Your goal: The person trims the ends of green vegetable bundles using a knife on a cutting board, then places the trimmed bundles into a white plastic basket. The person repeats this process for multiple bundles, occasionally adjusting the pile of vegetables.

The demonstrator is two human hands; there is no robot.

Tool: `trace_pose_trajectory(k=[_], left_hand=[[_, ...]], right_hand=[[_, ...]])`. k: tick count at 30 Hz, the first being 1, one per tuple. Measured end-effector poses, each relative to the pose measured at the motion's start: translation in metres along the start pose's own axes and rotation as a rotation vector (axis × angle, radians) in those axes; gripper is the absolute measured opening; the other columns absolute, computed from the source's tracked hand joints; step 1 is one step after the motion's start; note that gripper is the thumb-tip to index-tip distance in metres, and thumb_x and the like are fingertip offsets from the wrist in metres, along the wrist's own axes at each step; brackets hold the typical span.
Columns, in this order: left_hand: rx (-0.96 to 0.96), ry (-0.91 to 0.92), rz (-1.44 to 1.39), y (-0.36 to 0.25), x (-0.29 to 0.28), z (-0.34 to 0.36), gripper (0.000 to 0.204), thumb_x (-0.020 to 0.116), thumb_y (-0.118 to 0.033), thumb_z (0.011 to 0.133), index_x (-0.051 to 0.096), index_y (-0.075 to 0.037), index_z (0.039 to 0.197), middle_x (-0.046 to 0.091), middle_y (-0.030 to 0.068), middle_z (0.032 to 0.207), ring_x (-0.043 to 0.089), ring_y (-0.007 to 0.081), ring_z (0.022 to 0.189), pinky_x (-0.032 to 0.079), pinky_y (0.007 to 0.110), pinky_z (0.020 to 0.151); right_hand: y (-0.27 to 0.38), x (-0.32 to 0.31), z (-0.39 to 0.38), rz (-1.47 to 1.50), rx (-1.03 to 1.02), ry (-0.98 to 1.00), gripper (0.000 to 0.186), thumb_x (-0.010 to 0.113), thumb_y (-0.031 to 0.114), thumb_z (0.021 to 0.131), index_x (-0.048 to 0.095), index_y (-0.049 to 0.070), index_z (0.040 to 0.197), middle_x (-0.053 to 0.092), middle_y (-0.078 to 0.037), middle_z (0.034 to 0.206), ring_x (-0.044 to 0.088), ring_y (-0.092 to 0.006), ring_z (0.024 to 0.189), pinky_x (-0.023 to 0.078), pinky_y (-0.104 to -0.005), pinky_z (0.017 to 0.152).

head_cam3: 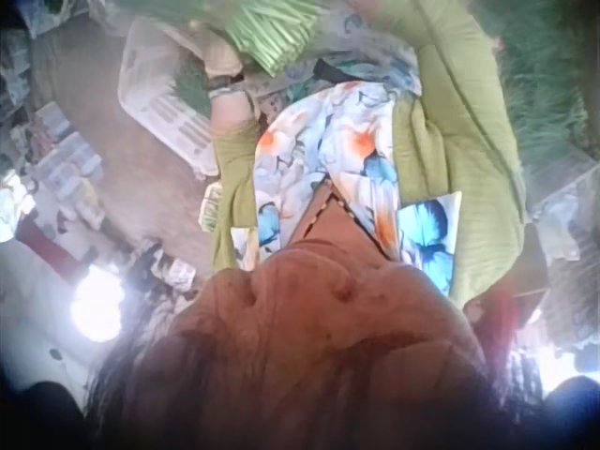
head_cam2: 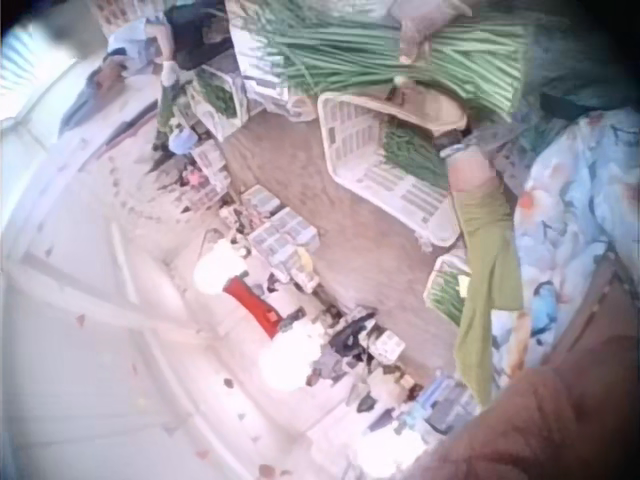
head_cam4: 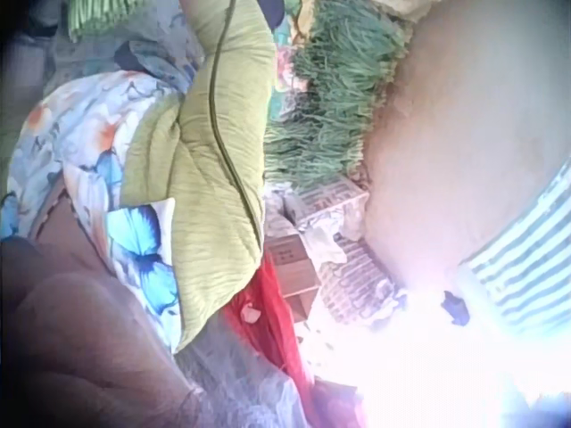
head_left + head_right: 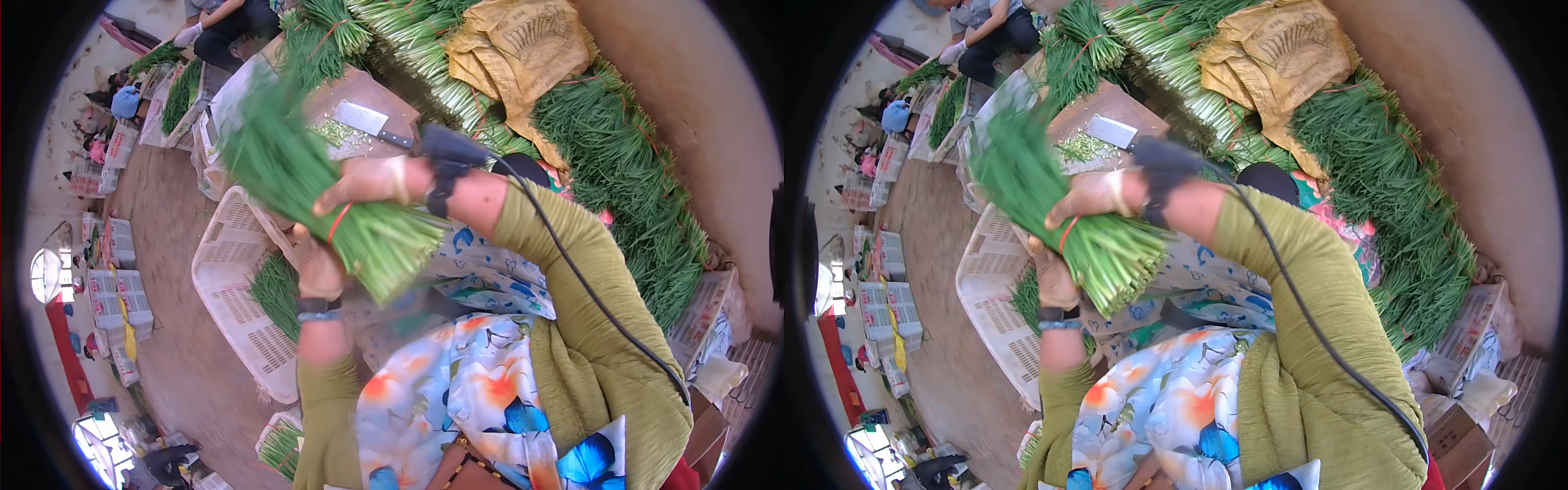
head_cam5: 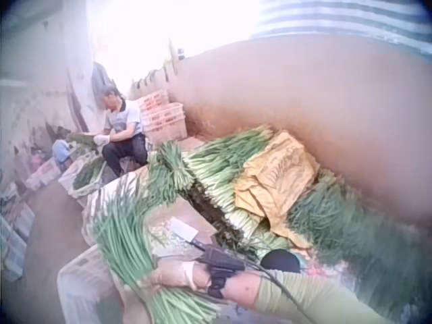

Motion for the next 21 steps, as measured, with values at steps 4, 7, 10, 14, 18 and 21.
trace_pose_trajectory(k=[4,7,10,14,18,21], left_hand=[[0.014,-0.058,-0.171,0.013,-0.013,0.017,0.083,0.065,-0.062,0.089,0.04,-0.01,0.149,0.05,0.0096,0.144,0.051,0.0298,0.129,0.045,0.047,0.109],[0.015,-0.172,-0.319,0.007,-0.025,0.024,0.082,0.063,-0.064,0.089,0.044,-0.009,0.146,0.051,0.0103,0.143,0.051,0.031,0.128,0.046,0.049,0.107],[0.09,-0.231,-0.303,-0.009,-0.033,0.023,0.085,0.058,-0.069,0.089,0.045,-0.009,0.148,0.05,0.0119,0.147,0.05,0.0352,0.131,0.041,0.055,0.112],[0.182,-0.169,-0.297,-0.021,-0.035,0.021,0.081,0.048,-0.071,0.093,0.038,-0.019,0.155,0.039,0.0106,0.158,0.039,0.0386,0.14,0.031,0.062,0.116],[0.179,-0.154,-0.279,-0.015,-0.028,0.013,0.078,0.044,-0.071,0.094,0.038,-0.023,0.155,0.035,0.0095,0.16,0.036,0.0392,0.143,0.029,0.062,0.118],[0.148,-0.184,-0.252,-0.005,-0.018,0.008,0.081,0.048,-0.07,0.093,0.041,-0.017,0.153,0.042,0.0123,0.156,0.041,0.0386,0.139,0.031,0.06,0.117]], right_hand=[[0.058,0.004,-0.027,-0.548,-0.434,-0.262,0.06,0.08,0.035,0.081,0.063,0.001,0.127,0.071,-0.02,0.115,0.067,-0.0343,0.107,0.051,-0.0403,0.094],[0.065,0.004,-0.076,-0.666,-1.136,-0.301,0.049,0.075,0.027,0.084,0.064,0.007,0.127,0.069,-0.017,0.121,0.065,-0.036,0.112,0.051,-0.0417,0.096],[0.024,0.001,-0.107,-1.014,-1.049,-0.33,0.035,0.072,0.019,0.083,0.07,0.015,0.118,0.069,-0.011,0.117,0.065,-0.0325,0.11,0.053,-0.0421,0.094],[-0.039,-0.04,-0.11,-0.865,-0.146,-0.498,0.026,0.064,0.022,0.093,0.073,0.015,0.115,0.072,-0.011,0.111,0.069,-0.0282,0.101,0.055,-0.0353,0.089],[-0.031,-0.022,-0.103,-0.605,-0.71,-0.609,0.029,0.067,0.022,0.091,0.07,0.013,0.118,0.068,-0.012,0.095,0.067,-0.0313,0.089,0.053,-0.0416,0.08],[-0.014,0.0,-0.091,-0.761,-0.937,-0.677,0.028,0.07,0.017,0.088,0.069,0.012,0.115,0.069,-0.012,0.094,0.068,-0.0315,0.088,0.054,-0.0405,0.079]])
Point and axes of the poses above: each hand's wrist, its own z-axis towards the middle knuckle, its own x-axis out of the palm, y = z × x, the point moved 4 cm from there along z, towards the middle knuckle
